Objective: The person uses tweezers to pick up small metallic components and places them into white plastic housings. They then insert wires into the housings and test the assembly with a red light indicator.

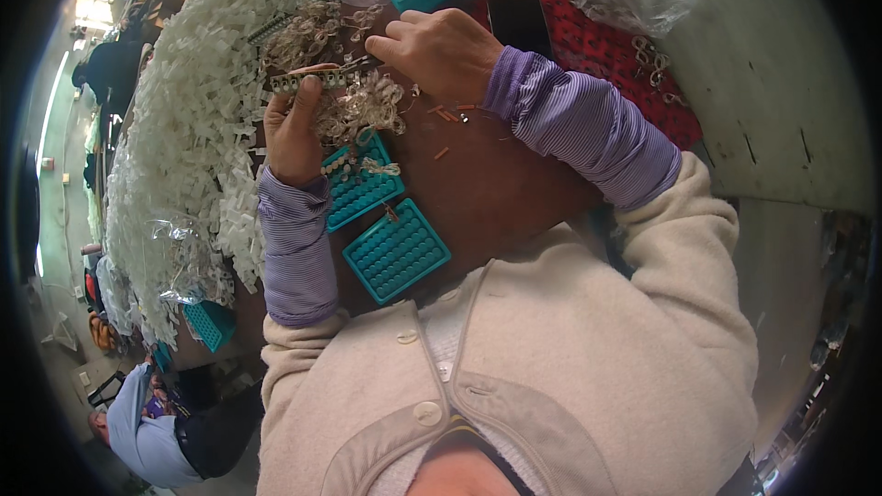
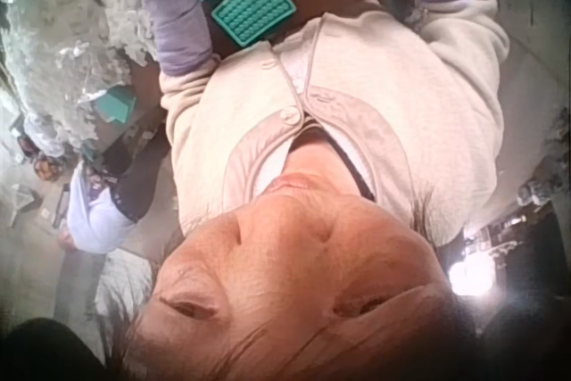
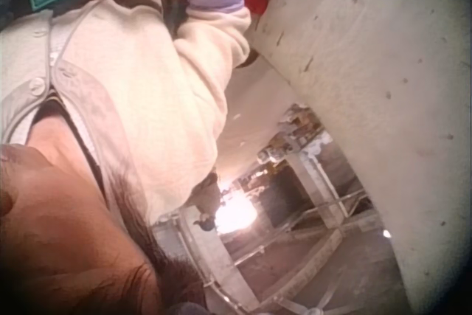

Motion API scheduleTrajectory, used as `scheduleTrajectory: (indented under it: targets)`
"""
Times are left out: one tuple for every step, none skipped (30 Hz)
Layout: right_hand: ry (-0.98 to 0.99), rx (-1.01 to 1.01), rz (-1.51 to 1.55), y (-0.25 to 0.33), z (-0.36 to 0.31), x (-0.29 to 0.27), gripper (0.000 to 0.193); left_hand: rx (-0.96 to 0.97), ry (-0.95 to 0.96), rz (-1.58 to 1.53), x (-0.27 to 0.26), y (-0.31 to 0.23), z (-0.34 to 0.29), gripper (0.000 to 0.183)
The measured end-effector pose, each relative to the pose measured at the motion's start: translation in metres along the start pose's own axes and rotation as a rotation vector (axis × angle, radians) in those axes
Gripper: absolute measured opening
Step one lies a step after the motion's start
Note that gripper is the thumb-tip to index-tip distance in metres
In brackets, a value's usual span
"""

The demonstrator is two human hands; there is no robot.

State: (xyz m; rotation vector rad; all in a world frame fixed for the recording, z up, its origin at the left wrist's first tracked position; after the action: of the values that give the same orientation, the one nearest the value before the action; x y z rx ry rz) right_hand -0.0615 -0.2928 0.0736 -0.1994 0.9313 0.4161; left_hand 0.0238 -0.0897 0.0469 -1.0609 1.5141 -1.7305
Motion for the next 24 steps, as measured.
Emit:
scheduleTrajectory:
  targets:
    - [0.002,-0.013,-0.006,0.000,-0.001,0.000,0.030,0.019,0.014,0.014,0.000,-0.001,0.000,0.021]
    - [0.003,-0.026,-0.014,0.001,-0.001,0.000,0.029,0.021,0.006,0.038,-0.002,-0.001,0.001,0.021]
    - [-0.001,-0.021,-0.015,0.001,-0.001,0.001,0.029,0.071,0.018,0.079,-0.002,-0.002,0.001,0.021]
    - [-0.005,-0.017,-0.018,0.002,-0.001,0.001,0.028,0.102,0.005,0.128,-0.003,-0.002,0.000,0.022]
    - [0.010,-0.007,-0.021,0.003,0.000,0.003,0.028,0.134,-0.008,0.178,-0.005,-0.002,0.000,0.022]
    - [-0.008,-0.010,-0.013,0.005,0.000,0.002,0.027,0.090,0.001,0.103,-0.007,0.001,0.000,0.023]
    - [-0.007,-0.007,-0.006,0.007,0.001,0.003,0.027,0.047,0.009,0.028,-0.010,0.004,0.000,0.024]
    - [-0.005,-0.005,0.001,0.009,0.001,0.003,0.026,0.003,0.016,-0.048,-0.013,0.007,0.000,0.025]
    - [0.005,-0.016,0.015,0.011,0.002,0.004,0.026,-0.085,0.114,-0.178,-0.012,0.010,0.000,0.026]
    - [0.013,-0.027,0.030,0.013,0.002,0.005,0.025,-0.173,0.212,-0.307,-0.011,0.011,0.002,0.026]
    - [-0.012,-0.047,0.047,0.014,0.003,0.004,0.025,-0.215,0.356,-0.467,-0.007,0.010,0.001,0.027]
    - [0.016,0.003,0.020,0.012,0.004,0.006,0.025,-0.197,0.264,-0.380,-0.012,0.013,0.004,0.028]
    - [0.012,0.041,-0.005,0.009,0.005,0.006,0.026,-0.133,0.216,-0.327,-0.014,0.012,0.006,0.029]
    - [0.008,0.067,-0.024,0.006,0.006,0.005,0.026,-0.108,0.148,-0.252,-0.016,0.014,0.007,0.030]
    - [0.041,0.086,-0.089,0.003,0.008,0.007,0.028,-0.016,0.111,-0.170,-0.016,0.011,0.008,0.030]
    - [0.074,0.096,-0.150,0.000,0.008,0.007,0.030,0.020,0.049,-0.129,-0.017,0.010,0.007,0.030]
    - [0.163,0.145,-0.205,-0.005,0.008,0.010,0.032,0.050,-0.002,-0.102,-0.017,0.008,0.007,0.031]
    - [0.073,0.097,-0.216,-0.002,0.009,0.006,0.032,0.079,-0.054,-0.075,-0.017,0.006,0.006,0.031]
    - [0.039,0.087,-0.218,-0.002,0.010,0.004,0.032,0.072,-0.053,-0.073,-0.016,0.004,0.005,0.031]
    - [0.005,0.078,-0.221,0.000,0.010,0.002,0.032,0.064,-0.051,-0.070,-0.014,0.003,0.004,0.030]
    - [-0.027,0.072,-0.187,0.002,0.010,0.001,0.031,0.064,-0.046,-0.069,-0.012,0.001,0.002,0.030]
    - [-0.062,0.066,-0.155,0.004,0.011,0.000,0.030,0.060,-0.046,-0.047,-0.010,0.001,0.001,0.029]
    - [-0.098,0.061,-0.121,0.007,0.011,-0.001,0.030,0.063,-0.044,-0.026,-0.009,0.001,0.000,0.028]
    - [-0.061,0.074,-0.109,0.008,0.011,0.000,0.029,0.073,-0.038,-0.009,-0.009,0.001,-0.001,0.026]
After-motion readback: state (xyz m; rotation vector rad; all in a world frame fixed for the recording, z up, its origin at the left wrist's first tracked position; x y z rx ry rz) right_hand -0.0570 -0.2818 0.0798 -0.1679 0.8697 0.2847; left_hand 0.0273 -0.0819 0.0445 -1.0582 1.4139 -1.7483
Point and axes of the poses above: each hand's wrist, its own z-axis towards the middle knuckle, its own x-axis out of the palm, y = z × x, the point moved 5 cm from there along z, towards the middle knuckle, and after that the axes turned 2 degrees about z, right-handed, at the moved point
